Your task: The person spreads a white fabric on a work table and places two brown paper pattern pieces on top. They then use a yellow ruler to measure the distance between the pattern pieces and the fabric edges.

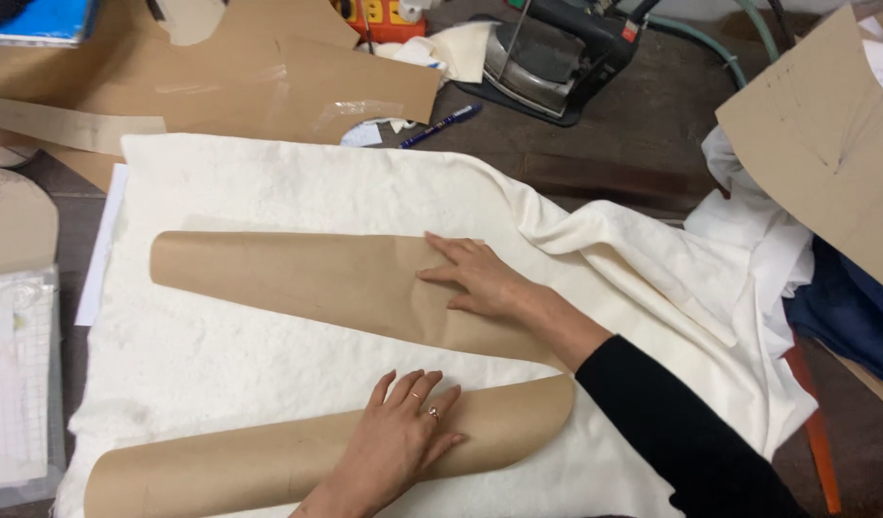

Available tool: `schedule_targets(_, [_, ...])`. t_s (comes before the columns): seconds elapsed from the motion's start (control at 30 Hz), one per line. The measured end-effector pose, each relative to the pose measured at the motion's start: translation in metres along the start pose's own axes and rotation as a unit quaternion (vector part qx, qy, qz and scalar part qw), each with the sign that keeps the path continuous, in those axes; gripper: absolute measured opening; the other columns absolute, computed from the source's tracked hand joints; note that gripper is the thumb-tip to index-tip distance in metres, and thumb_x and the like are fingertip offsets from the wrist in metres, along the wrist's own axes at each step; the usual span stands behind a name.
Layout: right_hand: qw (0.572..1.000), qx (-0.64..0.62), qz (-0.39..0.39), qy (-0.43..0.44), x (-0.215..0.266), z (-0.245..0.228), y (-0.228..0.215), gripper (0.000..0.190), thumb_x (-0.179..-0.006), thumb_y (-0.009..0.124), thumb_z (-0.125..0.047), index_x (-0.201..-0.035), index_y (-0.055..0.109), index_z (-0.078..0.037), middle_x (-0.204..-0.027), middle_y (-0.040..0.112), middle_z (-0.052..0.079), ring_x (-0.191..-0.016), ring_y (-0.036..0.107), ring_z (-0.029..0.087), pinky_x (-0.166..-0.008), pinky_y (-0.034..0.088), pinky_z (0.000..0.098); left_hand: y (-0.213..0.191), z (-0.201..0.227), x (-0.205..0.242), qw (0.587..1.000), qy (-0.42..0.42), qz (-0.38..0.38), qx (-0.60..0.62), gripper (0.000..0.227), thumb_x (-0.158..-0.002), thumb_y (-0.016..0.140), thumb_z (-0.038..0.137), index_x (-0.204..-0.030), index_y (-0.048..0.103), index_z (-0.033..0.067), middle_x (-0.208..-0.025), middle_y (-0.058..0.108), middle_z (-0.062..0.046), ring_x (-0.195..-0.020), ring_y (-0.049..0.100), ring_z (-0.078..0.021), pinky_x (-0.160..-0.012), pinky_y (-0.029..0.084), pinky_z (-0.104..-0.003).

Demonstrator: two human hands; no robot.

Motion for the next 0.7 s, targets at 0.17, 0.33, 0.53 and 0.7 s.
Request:
schedule_targets(0.17, [0.993, -0.014, 0.098, 0.066, -0.002, -0.001, 0.007, 0.045, -0.083, 0.072, -0.031, -0.126, 0.062, -0.031, -0.154, 0.028, 0.006, -0.131, 0.031, 0.032, -0.098, 0.032, 0.0508, -0.029, -0.008, 0.04, 0.996, 0.01, 0.091, 0.01, 0.063, -0.084, 0.071, 0.051, -0.131, 0.053, 0.0133, -0.135, 0.049, -0.014, -0.123, 0.048, -0.0292, -0.104, 0.032, -0.051])
schedule_targets(0.33, [0.966, 0.022, 0.235, 0.109, -0.019, -0.001, -0.001, 0.015, -0.078, 0.076, -0.034, -0.077, 0.069, -0.02, -0.117, 0.057, 0.002, -0.114, 0.046, 0.025, -0.089, 0.034, 0.0427, -0.093, -0.07, 0.122, 0.913, -0.282, 0.293, 0.017, 0.04, -0.084, 0.066, 0.016, -0.124, 0.06, 0.01, -0.121, 0.058, -0.01, -0.108, 0.057, -0.0257, -0.096, 0.042, -0.039])
schedule_targets(0.53, [0.97, 0.056, 0.144, 0.187, -0.039, 0.005, -0.009, 0.039, -0.073, 0.081, -0.035, -0.099, 0.063, -0.013, -0.112, 0.048, 0.006, -0.114, 0.048, 0.029, -0.088, 0.046, 0.0478, -0.146, -0.193, 0.112, 0.863, -0.387, 0.319, 0.059, 0.033, -0.091, 0.071, 0.018, -0.116, 0.065, -0.0036, -0.103, 0.059, -0.026, -0.098, 0.061, -0.0449, -0.076, 0.055, -0.045])
schedule_targets(0.7, [0.955, 0.021, 0.129, 0.267, -0.032, -0.011, -0.027, 0.065, -0.07, 0.084, -0.042, -0.117, 0.054, -0.008, -0.111, 0.045, 0.009, -0.115, 0.047, 0.031, -0.089, 0.044, 0.0479, -0.113, -0.309, 0.069, 0.85, -0.468, 0.237, 0.054, 0.056, -0.091, 0.07, 0.04, -0.12, 0.062, -0.0072, -0.106, 0.061, -0.024, -0.101, 0.062, -0.0411, -0.08, 0.053, -0.049])
Point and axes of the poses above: each hand's wrist, its own x-axis away from the middle knuckle, its own y-axis out of the palm, z = x × y, the point moved 5 cm from there along -x, towards the middle knuckle
